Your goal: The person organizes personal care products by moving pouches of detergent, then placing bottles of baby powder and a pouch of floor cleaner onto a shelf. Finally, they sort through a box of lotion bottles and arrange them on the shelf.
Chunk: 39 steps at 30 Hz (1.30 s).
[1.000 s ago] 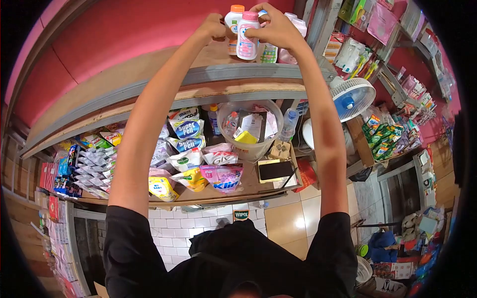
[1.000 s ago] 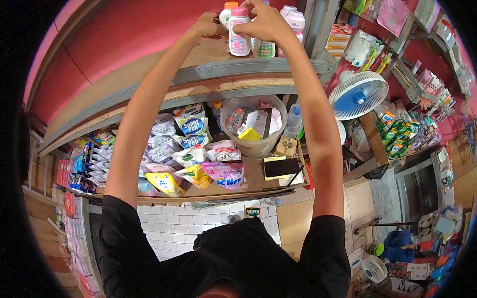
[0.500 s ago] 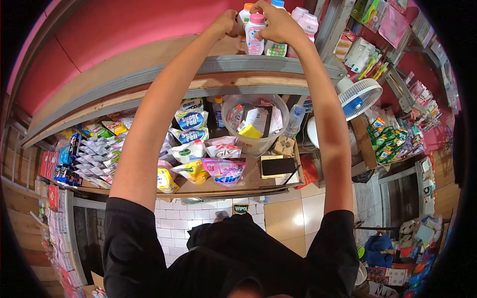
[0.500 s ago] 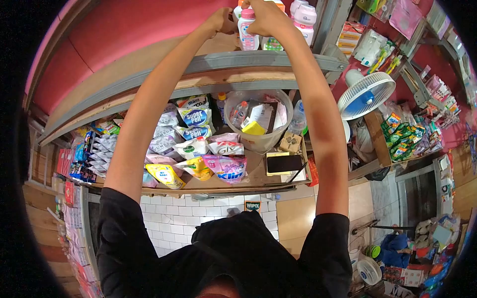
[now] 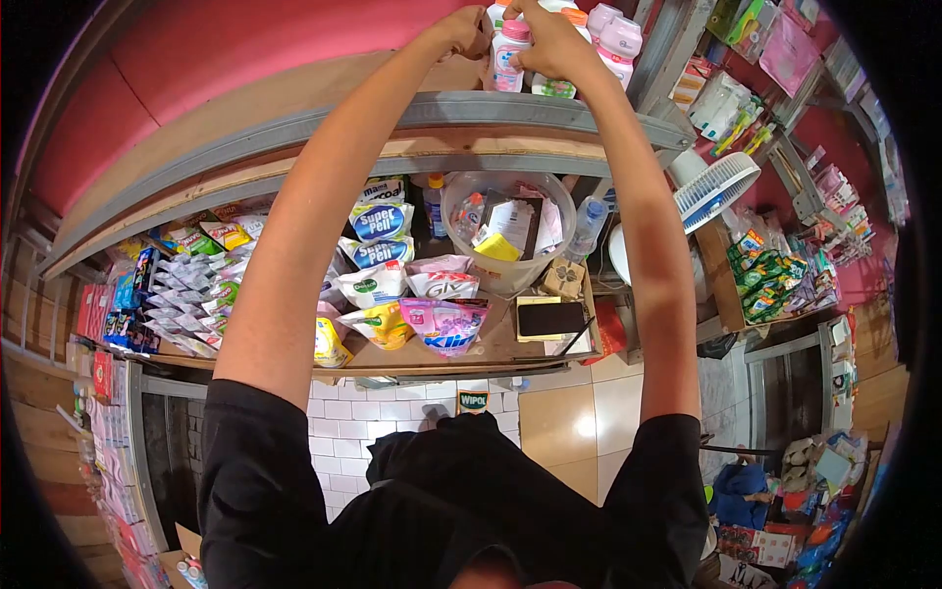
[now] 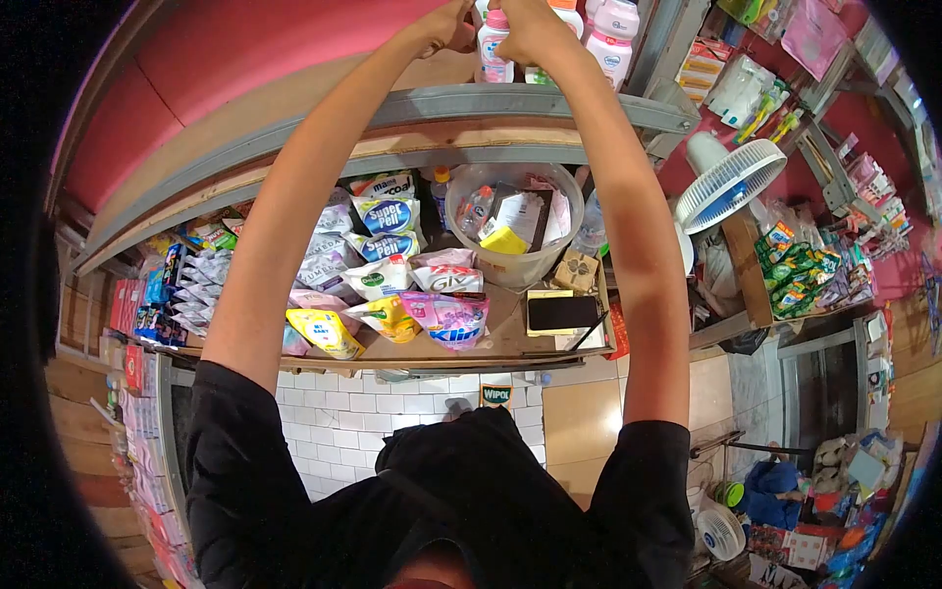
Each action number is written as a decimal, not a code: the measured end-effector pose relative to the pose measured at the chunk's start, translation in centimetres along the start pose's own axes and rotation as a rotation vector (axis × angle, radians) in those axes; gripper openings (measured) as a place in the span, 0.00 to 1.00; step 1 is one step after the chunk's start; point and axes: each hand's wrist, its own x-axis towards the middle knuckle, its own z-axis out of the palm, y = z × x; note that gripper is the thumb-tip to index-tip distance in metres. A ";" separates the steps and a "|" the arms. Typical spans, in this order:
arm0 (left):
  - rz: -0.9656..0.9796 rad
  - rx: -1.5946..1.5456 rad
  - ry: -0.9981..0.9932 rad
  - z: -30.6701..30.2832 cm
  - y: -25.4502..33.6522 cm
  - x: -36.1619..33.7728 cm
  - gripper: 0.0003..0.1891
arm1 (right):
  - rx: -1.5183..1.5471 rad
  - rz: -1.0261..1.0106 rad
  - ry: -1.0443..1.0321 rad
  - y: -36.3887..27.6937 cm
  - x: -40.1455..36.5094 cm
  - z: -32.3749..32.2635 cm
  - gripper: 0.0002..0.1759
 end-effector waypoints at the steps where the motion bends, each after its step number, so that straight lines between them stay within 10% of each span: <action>1: 0.008 -0.021 -0.021 0.1 0.4 -0.3 0.17 | 0.012 0.015 -0.003 -0.5 -0.3 -0.1 0.35; 27: -0.200 0.175 0.012 -3.3 6.3 -6.8 0.28 | -0.126 -0.113 0.284 -4.1 -1.9 -1.2 0.30; 39: 0.224 0.446 0.395 -1.8 19.2 -27.9 0.16 | 0.283 0.000 0.510 -15.7 -14.1 -2.0 0.14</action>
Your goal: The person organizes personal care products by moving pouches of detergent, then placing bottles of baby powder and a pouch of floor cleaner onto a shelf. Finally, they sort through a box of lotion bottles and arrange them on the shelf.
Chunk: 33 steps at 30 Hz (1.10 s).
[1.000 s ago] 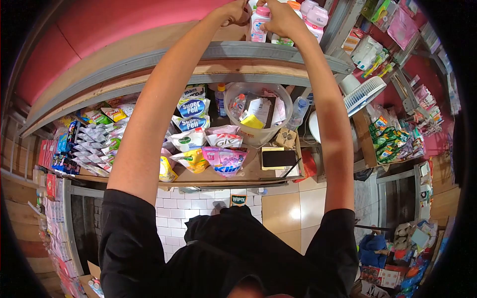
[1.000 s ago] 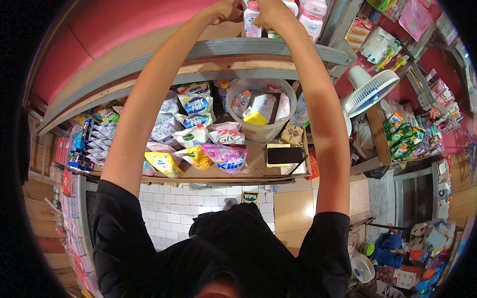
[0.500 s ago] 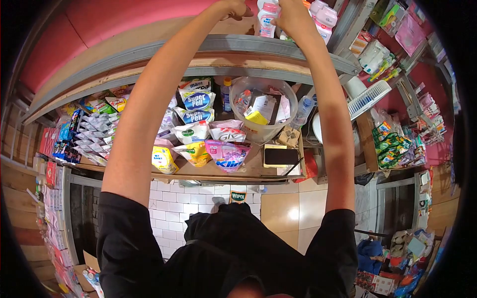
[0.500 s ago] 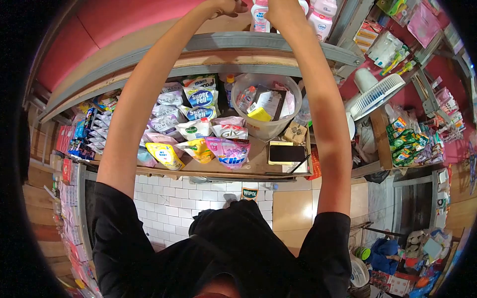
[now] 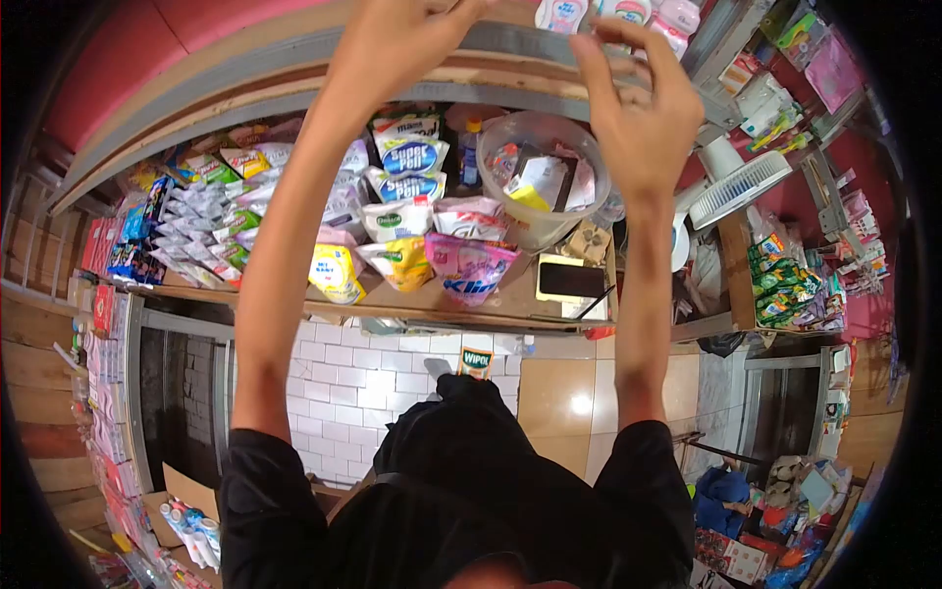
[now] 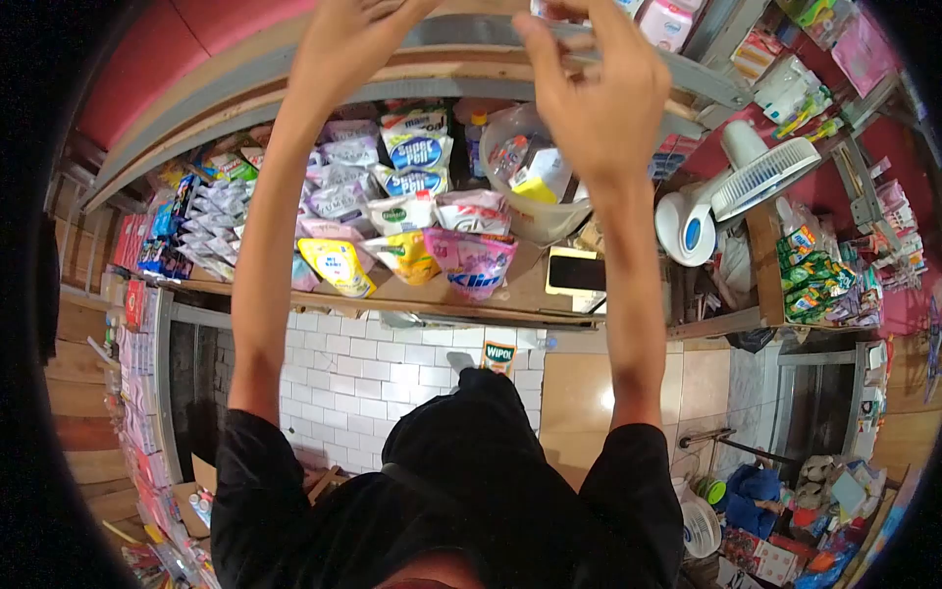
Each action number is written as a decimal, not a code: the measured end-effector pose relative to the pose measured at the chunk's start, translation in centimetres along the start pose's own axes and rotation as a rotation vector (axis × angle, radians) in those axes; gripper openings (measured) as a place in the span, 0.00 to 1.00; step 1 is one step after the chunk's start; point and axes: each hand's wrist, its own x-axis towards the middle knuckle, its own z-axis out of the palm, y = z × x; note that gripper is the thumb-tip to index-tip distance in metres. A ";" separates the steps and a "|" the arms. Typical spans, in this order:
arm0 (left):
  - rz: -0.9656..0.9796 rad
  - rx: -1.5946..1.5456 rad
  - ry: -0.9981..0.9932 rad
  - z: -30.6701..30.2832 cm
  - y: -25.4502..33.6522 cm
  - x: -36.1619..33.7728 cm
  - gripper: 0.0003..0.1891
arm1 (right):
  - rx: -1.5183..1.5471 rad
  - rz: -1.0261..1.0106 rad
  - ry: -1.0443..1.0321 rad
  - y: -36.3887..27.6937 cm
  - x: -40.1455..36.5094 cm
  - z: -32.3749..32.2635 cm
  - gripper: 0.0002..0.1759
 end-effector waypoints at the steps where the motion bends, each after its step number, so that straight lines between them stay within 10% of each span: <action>1: 0.000 -0.116 0.023 -0.7 1.4 -2.6 0.16 | 0.094 0.045 0.000 -0.1 -2.3 0.1 0.12; 9: -0.669 -0.562 -0.178 -1.0 4.2 -27.6 0.07 | 0.508 0.544 -0.237 -3.1 -24.2 3.1 0.03; 21: -1.444 -0.689 -0.321 10.1 9.5 -62.1 0.09 | 0.312 0.970 -0.879 -0.2 -52.1 1.0 0.10; 28: -1.754 -0.786 -0.274 18.4 14.1 -71.3 0.15 | 0.205 1.203 -1.201 8.5 -62.4 -0.3 0.12; 33: -1.896 -0.665 -0.037 27.2 18.1 -74.6 0.16 | 0.046 1.008 -1.439 17.3 -70.0 -0.1 0.13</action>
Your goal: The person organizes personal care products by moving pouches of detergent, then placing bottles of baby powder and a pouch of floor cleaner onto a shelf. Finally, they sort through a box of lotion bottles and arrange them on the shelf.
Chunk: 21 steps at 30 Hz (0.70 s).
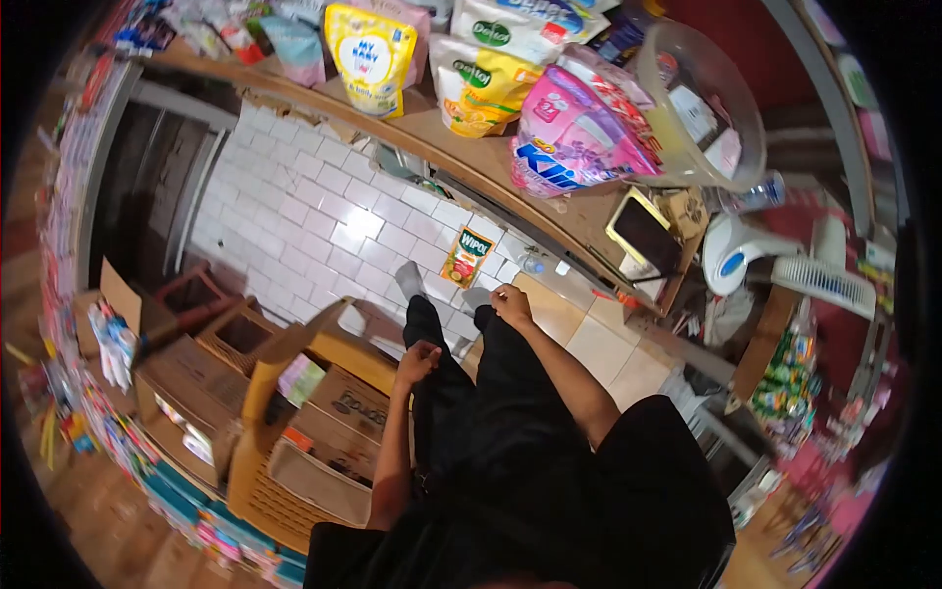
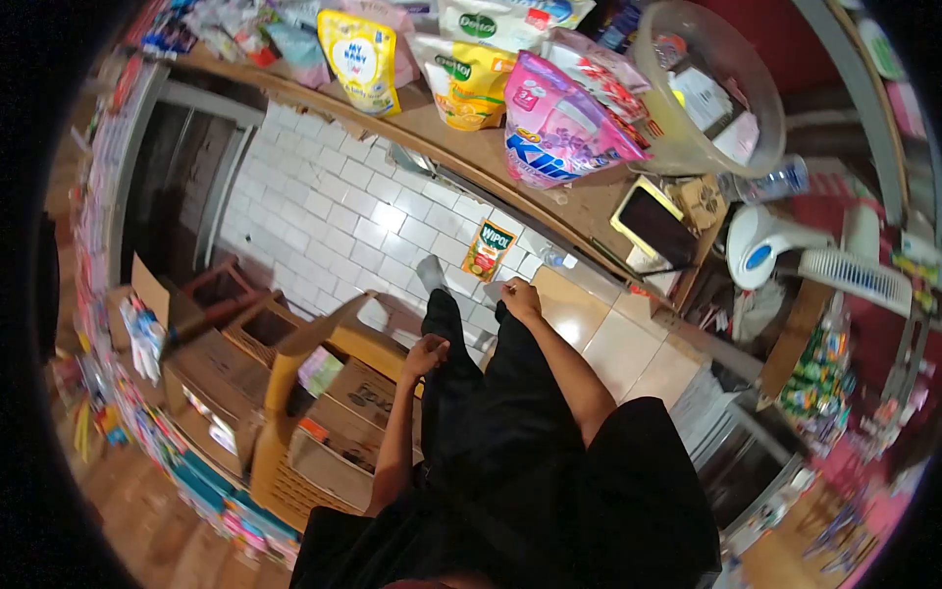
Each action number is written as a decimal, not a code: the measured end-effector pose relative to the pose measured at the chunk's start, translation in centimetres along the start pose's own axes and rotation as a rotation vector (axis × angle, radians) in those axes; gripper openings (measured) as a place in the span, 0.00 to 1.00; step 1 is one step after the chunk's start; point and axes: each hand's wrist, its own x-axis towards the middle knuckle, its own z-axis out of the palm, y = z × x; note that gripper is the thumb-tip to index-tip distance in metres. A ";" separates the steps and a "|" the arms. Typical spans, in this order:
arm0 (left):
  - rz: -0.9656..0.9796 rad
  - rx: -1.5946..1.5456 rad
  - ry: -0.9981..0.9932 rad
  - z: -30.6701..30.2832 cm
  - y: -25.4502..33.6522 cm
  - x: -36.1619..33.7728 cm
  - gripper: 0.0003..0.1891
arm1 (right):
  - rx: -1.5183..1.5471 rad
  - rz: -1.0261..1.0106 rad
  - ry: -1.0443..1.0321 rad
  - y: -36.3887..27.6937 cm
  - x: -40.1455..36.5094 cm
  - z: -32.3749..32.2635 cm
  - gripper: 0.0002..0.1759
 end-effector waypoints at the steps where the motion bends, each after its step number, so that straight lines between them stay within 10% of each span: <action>1: 0.005 -0.057 0.068 2.0 -2.1 0.8 0.16 | -0.085 0.022 -0.049 0.7 0.8 -0.5 0.13; 13: -0.096 0.114 0.455 14.6 -3.5 0.8 0.08 | -0.297 -0.021 -0.225 8.1 10.7 3.4 0.13; 21: -0.044 -0.225 0.449 14.7 -16.8 19.7 0.10 | -0.027 0.176 -0.262 20.5 20.7 14.4 0.16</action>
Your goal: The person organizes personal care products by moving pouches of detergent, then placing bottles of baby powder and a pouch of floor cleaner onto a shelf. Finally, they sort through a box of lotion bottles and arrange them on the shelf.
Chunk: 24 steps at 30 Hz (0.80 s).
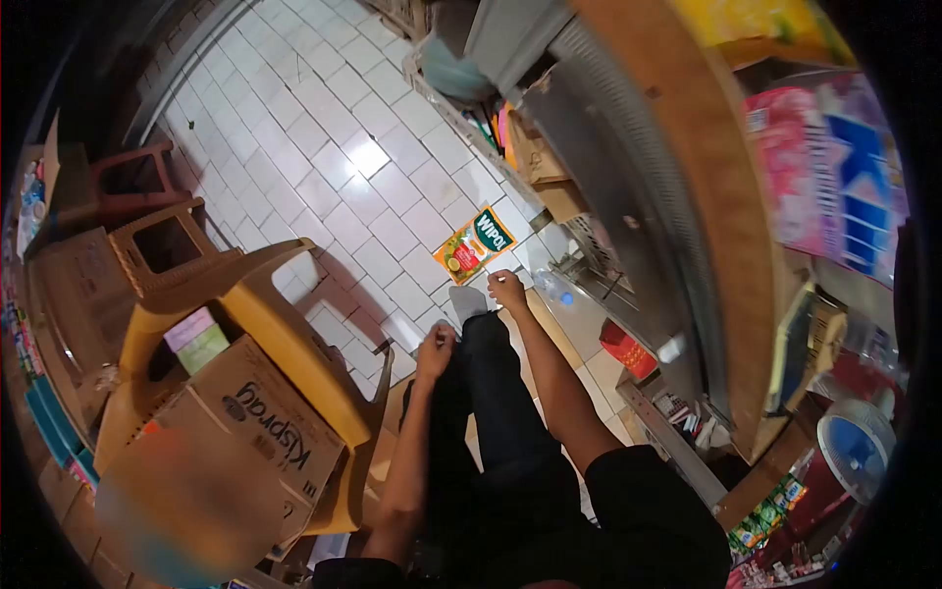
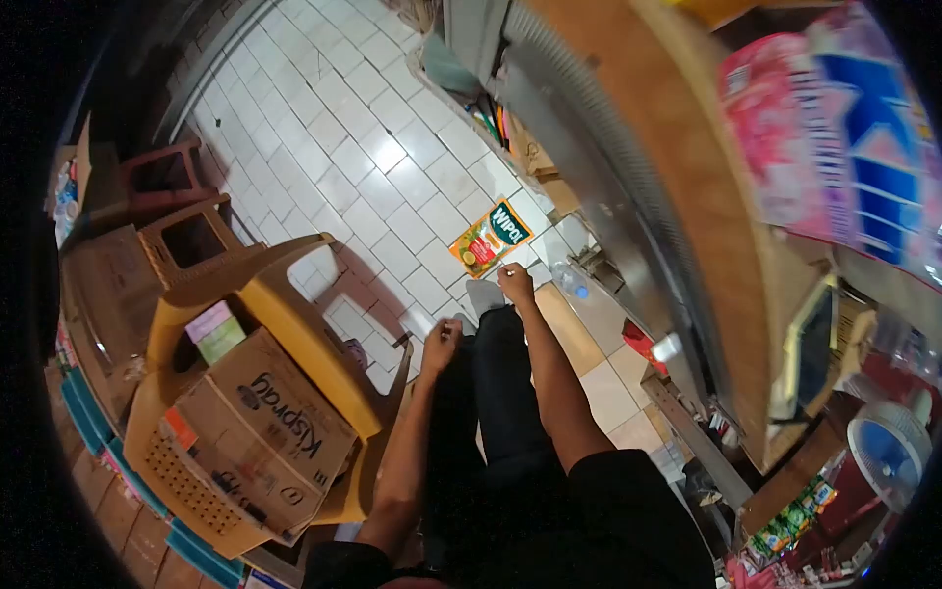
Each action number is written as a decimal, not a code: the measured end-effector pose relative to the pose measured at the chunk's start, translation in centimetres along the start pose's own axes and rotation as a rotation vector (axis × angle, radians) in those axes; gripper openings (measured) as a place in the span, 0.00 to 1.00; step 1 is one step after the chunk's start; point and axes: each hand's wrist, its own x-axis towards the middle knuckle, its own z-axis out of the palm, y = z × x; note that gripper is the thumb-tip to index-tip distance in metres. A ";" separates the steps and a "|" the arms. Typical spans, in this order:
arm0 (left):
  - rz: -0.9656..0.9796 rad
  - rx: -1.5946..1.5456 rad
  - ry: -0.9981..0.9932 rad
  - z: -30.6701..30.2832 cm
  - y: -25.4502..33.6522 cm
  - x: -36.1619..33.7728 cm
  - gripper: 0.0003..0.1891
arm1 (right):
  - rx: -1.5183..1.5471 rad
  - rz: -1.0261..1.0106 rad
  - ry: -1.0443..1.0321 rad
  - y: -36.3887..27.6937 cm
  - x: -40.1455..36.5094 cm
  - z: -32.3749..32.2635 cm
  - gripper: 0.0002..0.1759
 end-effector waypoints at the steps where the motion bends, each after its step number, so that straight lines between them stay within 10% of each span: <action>1: 0.009 -0.048 -0.006 0.6 -1.4 3.3 0.11 | 0.049 0.020 -0.007 0.2 1.2 0.5 0.16; 10: 0.138 0.262 0.151 4.8 -8.7 25.0 0.45 | 0.471 0.343 0.006 7.4 13.8 4.4 0.27; 24: 0.148 -0.260 0.063 8.1 -11.1 26.8 0.34 | 0.954 0.184 -0.092 6.2 14.6 4.6 0.15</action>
